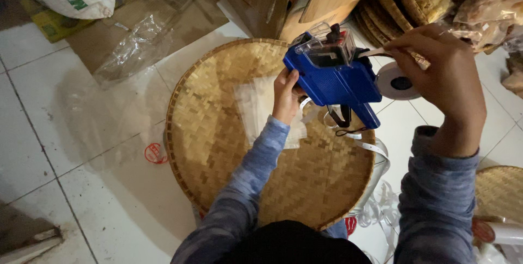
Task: The person sits on the floor and first handles a stack of clear plastic bags on a woven tray, lifting and shaking them. They then take a white tape roll, remove its wrapping, and thread the roll onto a blue price label gun, working the tape into place on the device.
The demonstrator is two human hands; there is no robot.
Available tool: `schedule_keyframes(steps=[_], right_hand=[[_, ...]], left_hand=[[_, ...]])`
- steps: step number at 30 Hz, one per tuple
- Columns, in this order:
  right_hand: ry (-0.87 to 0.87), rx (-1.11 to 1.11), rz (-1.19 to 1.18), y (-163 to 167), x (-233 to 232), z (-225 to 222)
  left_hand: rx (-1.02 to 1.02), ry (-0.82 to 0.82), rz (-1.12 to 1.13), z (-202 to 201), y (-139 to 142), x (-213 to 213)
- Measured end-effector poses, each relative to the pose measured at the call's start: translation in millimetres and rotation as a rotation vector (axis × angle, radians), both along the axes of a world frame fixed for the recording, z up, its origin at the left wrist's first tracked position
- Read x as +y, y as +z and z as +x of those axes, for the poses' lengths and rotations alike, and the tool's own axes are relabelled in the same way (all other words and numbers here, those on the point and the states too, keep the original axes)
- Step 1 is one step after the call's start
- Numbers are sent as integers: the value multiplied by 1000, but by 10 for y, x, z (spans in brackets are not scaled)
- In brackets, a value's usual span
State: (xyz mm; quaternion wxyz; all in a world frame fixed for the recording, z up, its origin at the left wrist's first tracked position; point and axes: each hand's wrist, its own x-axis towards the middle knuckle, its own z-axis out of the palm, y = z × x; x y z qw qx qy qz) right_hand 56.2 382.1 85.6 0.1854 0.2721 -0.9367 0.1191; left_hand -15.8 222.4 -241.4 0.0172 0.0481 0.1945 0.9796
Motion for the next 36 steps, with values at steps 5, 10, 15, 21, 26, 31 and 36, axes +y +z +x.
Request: schedule_keyframes(steps=[5,10,15,21,26,31,36], right_hand=[[-2,-42,22,-60,14,-42],[19,-14,6,-121,76,-83],[39,4,-18,-137,49,-85],[55,37,-24,-68,-46,-73],[51,118,16,-43,-91,-50],[31,169,59,-85,-59,-24],[24,124,87,-115,-32,-60]], left_hand=[[-5,7,16,11,26,9],[-11,4,-3,19,50,12],[1,9,8,31,28,36],[-8,37,-19,40,22,58],[-9,28,5,69,47,61],[15,10,49,61,13,109],[-18,33,-1,55,-4,155]])
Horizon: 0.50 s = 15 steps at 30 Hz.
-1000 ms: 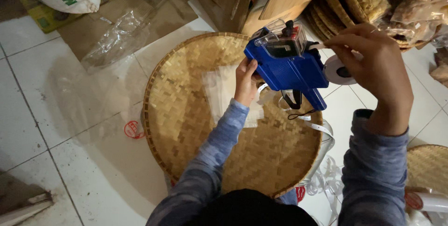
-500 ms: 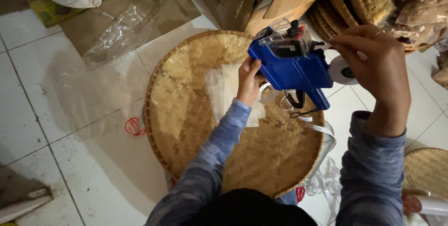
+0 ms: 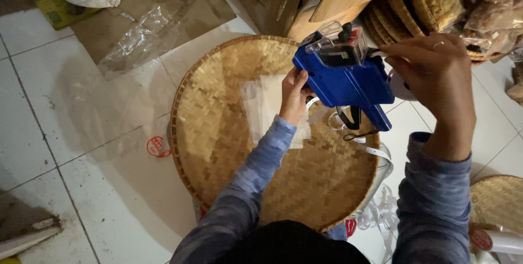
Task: The person sits on the floor and first handles a stack of clear plastic bags on a woven tray, lifting and shaking them. They then take a white tape roll, remove its wrapping, and thread the roll onto a blue price label gun, working the tape into place on the device.
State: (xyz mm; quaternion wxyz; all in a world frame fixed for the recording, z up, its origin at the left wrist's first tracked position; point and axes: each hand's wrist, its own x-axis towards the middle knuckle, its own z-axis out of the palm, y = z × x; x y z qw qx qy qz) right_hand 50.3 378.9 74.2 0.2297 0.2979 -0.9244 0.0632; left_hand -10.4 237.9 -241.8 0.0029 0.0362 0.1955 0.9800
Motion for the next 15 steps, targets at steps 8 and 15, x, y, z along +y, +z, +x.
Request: schedule_keyframes(steps=[8,15], right_hand=[[18,-63,12,101,43,18],[-55,-88,7,159,73,38]], left_hand=[[13,-34,27,53,51,26],[-9,-16,3,20,31,25]])
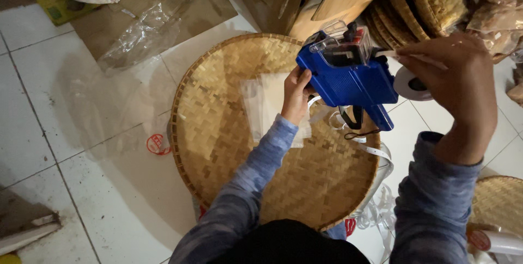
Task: The person sits on the floor and first handles a stack of clear plastic bags on a woven tray, lifting and shaking them. They then take a white tape roll, remove its wrapping, and thread the roll onto a blue price label gun, working the tape into place on the device.
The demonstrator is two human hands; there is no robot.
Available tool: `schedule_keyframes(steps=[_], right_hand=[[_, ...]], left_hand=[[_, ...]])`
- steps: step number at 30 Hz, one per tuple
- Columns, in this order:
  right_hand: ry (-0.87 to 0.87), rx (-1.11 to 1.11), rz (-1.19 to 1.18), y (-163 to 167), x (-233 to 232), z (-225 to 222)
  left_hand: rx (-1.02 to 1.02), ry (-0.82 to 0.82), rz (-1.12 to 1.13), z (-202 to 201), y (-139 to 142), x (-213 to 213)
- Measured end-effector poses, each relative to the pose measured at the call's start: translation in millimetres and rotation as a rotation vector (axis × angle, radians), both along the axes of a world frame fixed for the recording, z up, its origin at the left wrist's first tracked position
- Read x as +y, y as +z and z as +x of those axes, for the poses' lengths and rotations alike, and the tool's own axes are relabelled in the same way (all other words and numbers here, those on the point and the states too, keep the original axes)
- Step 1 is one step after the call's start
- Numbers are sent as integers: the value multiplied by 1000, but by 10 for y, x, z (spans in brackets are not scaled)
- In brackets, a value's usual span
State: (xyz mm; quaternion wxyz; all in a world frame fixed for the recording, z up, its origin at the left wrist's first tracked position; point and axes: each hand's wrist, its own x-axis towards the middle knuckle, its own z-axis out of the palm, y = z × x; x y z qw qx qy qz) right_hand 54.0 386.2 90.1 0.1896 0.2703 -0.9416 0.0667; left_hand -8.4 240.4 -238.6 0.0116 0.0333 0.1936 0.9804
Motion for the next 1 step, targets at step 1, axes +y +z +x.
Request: schedule_keyframes(steps=[1], right_hand=[[30,-9,0,-13,11,-28]], left_hand=[[0,-1,-1,-3,-10,8]])
